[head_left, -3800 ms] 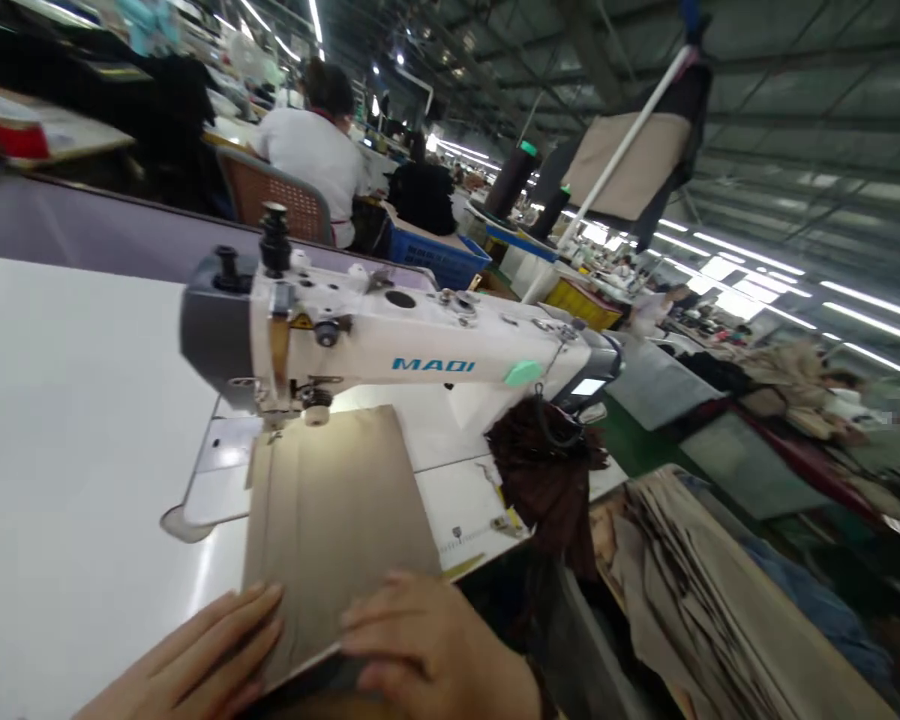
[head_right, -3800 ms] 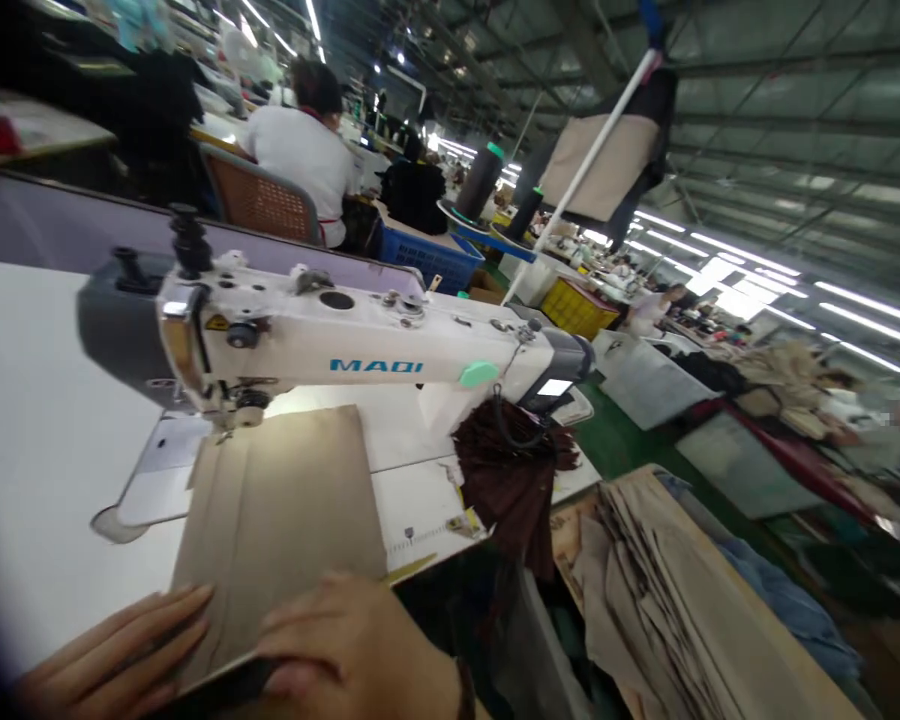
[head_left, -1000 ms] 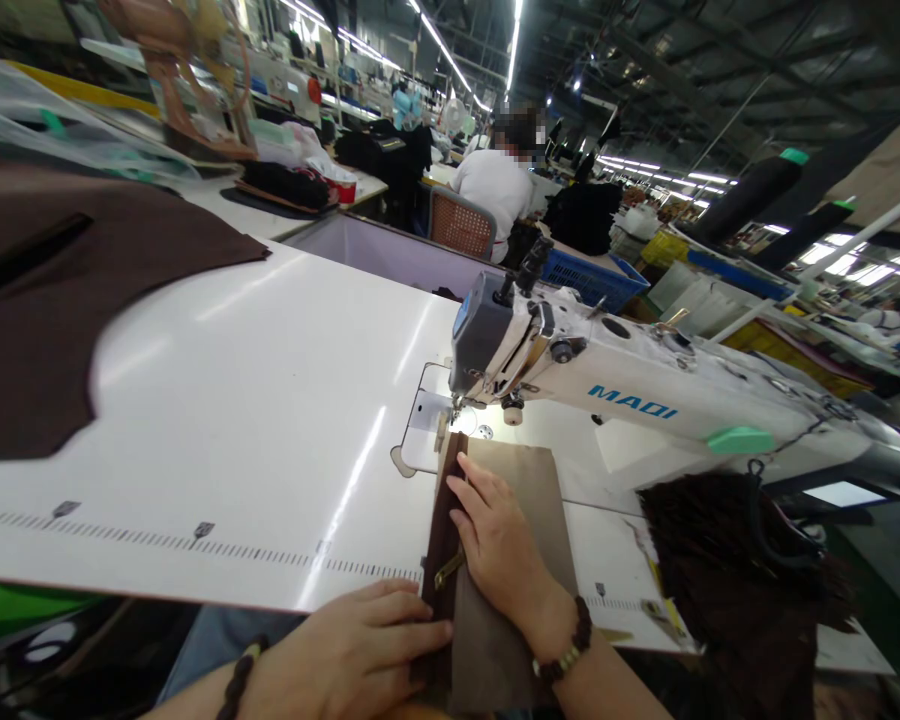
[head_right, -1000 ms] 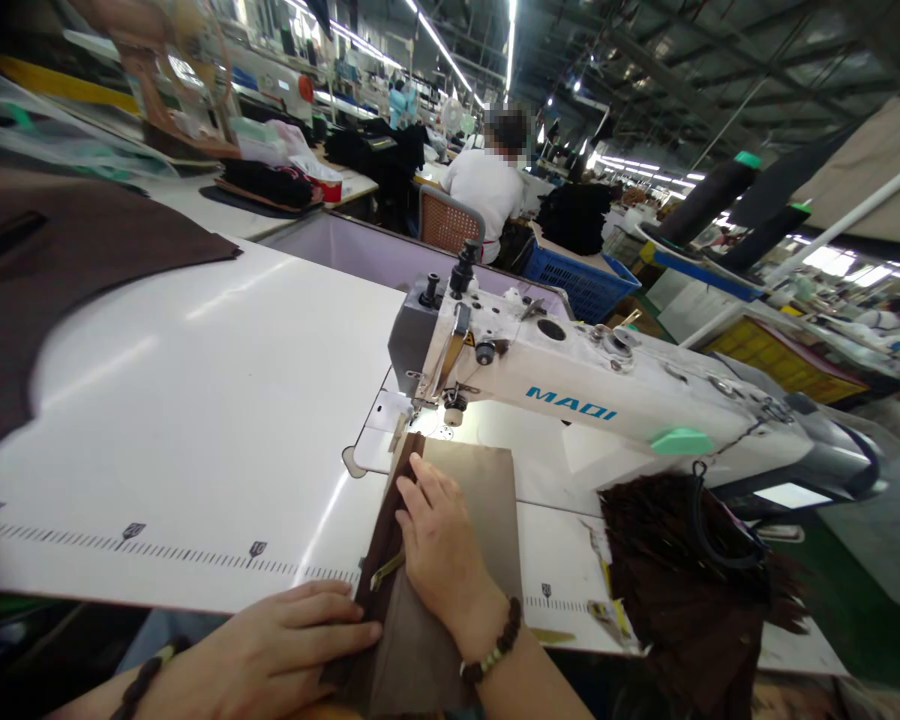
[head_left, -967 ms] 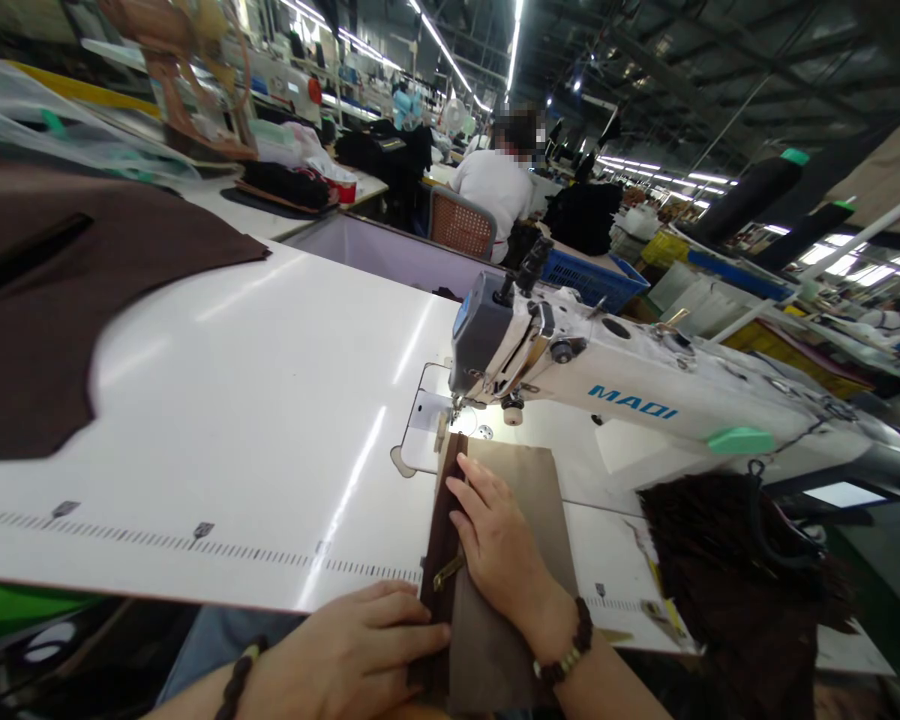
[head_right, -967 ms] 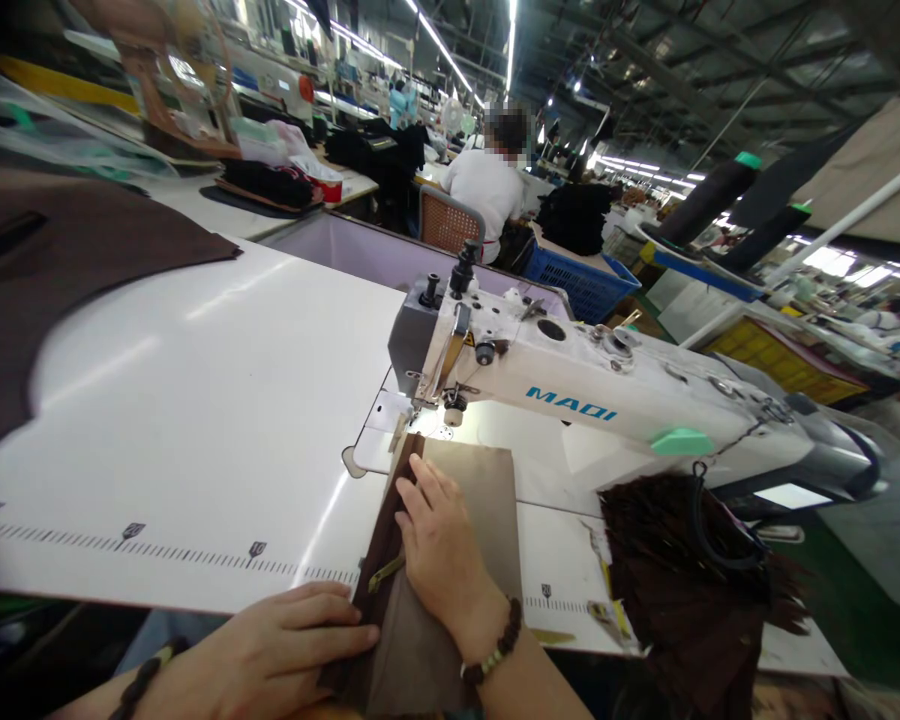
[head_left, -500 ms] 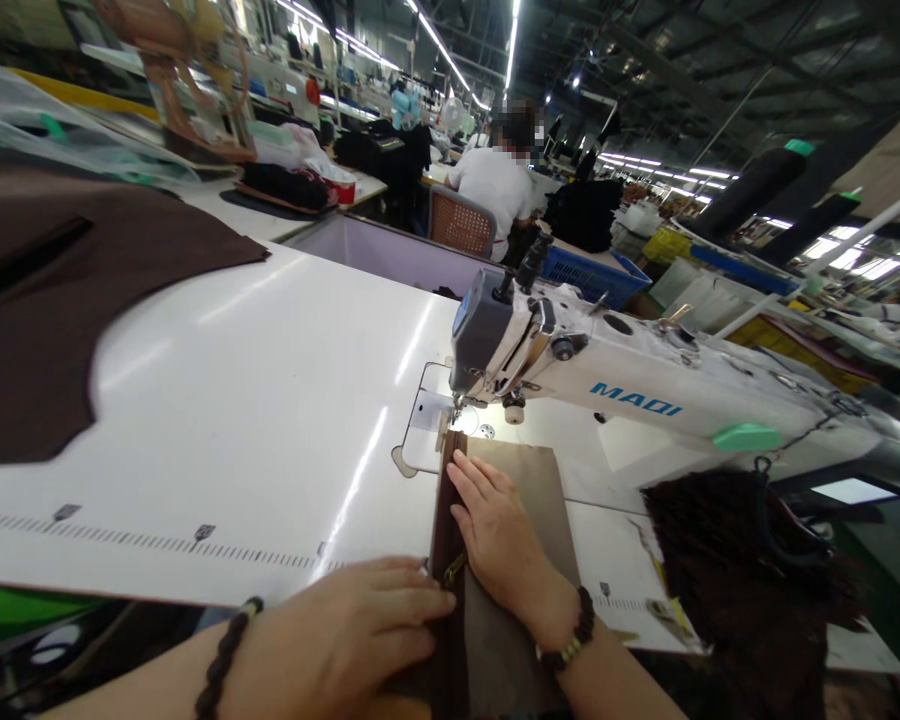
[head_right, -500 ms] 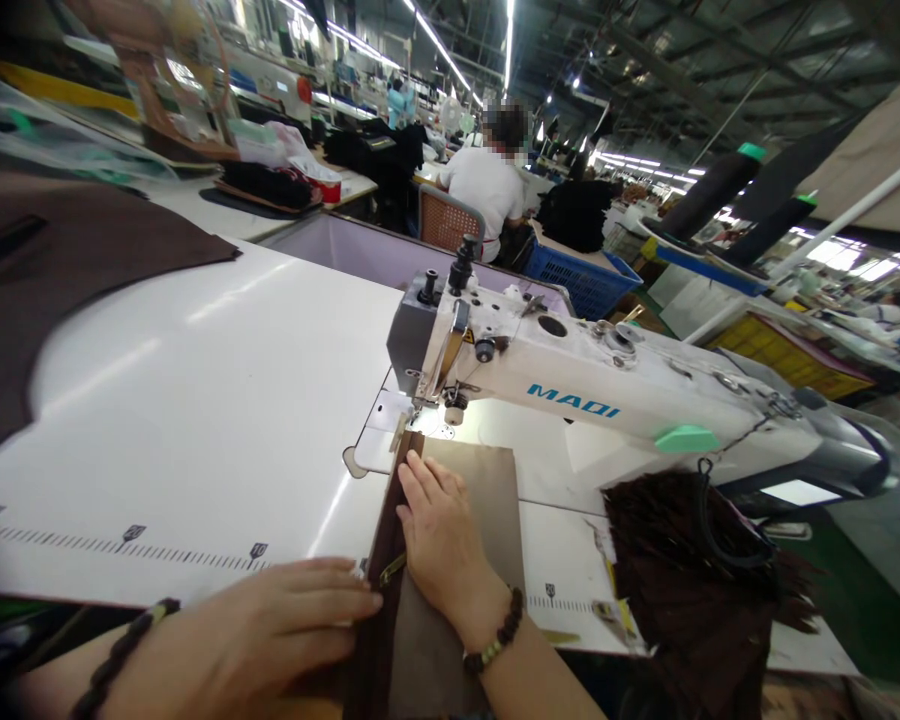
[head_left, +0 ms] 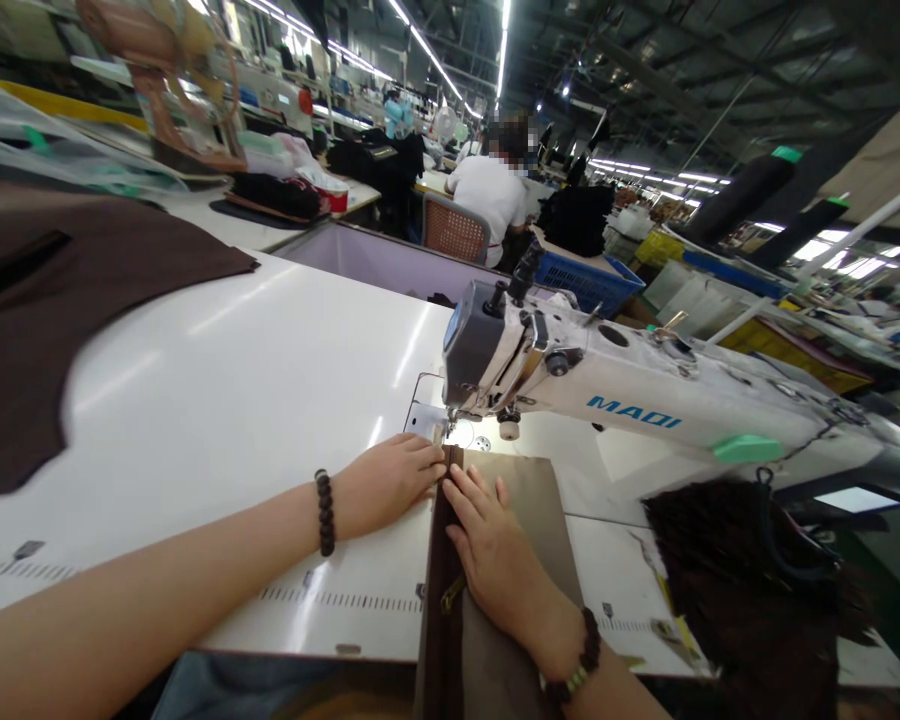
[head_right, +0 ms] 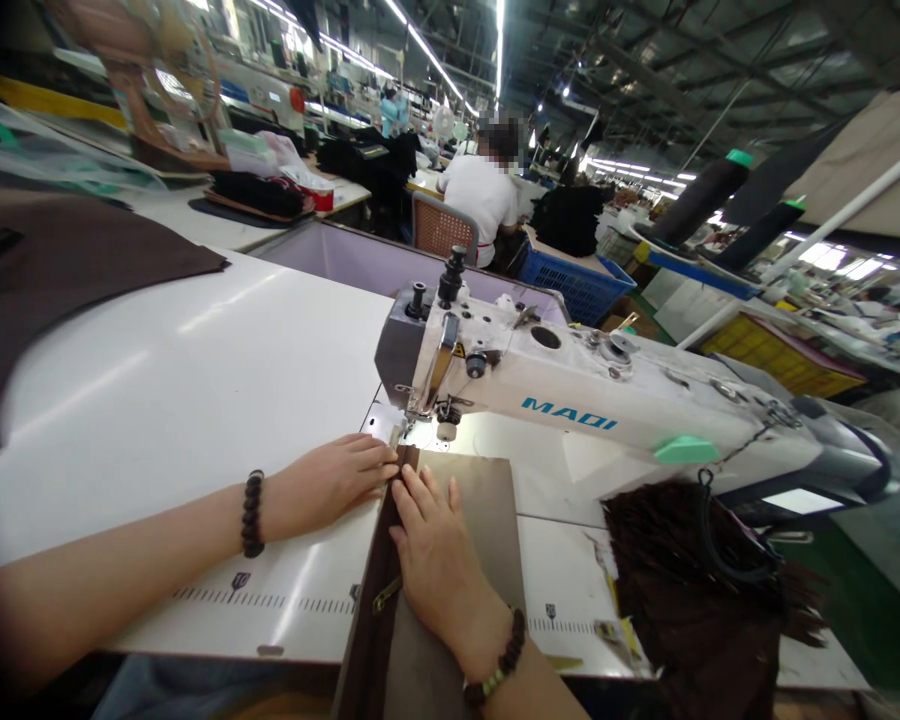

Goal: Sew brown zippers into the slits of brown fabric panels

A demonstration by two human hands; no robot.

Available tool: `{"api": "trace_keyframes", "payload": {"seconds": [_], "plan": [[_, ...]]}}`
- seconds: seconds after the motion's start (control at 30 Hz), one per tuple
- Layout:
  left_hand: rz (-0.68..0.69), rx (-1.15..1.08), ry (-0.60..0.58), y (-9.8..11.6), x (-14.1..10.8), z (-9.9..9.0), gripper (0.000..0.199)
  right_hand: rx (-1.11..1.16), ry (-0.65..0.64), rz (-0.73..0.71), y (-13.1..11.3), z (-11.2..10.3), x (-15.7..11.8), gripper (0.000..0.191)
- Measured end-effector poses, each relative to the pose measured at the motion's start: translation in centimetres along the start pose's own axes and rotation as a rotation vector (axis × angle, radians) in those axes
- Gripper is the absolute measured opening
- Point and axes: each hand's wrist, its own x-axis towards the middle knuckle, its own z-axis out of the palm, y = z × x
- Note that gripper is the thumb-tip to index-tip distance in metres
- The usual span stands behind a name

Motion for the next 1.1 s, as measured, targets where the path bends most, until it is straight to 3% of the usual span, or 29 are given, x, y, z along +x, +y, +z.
{"api": "trace_keyframes", "payload": {"seconds": [0.33, 1.1], "plan": [[-0.016, 0.073, 0.059, -1.1, 1.1, 0.6, 0.025, 0.001, -0.038, 0.040, 1.1, -0.5, 1.7, 0.049], [-0.071, 0.069, -0.004, -1.2, 1.1, 0.0, 0.028, 0.045, 0.011, 0.051, 1.5, -0.6, 2.7, 0.049]]}}
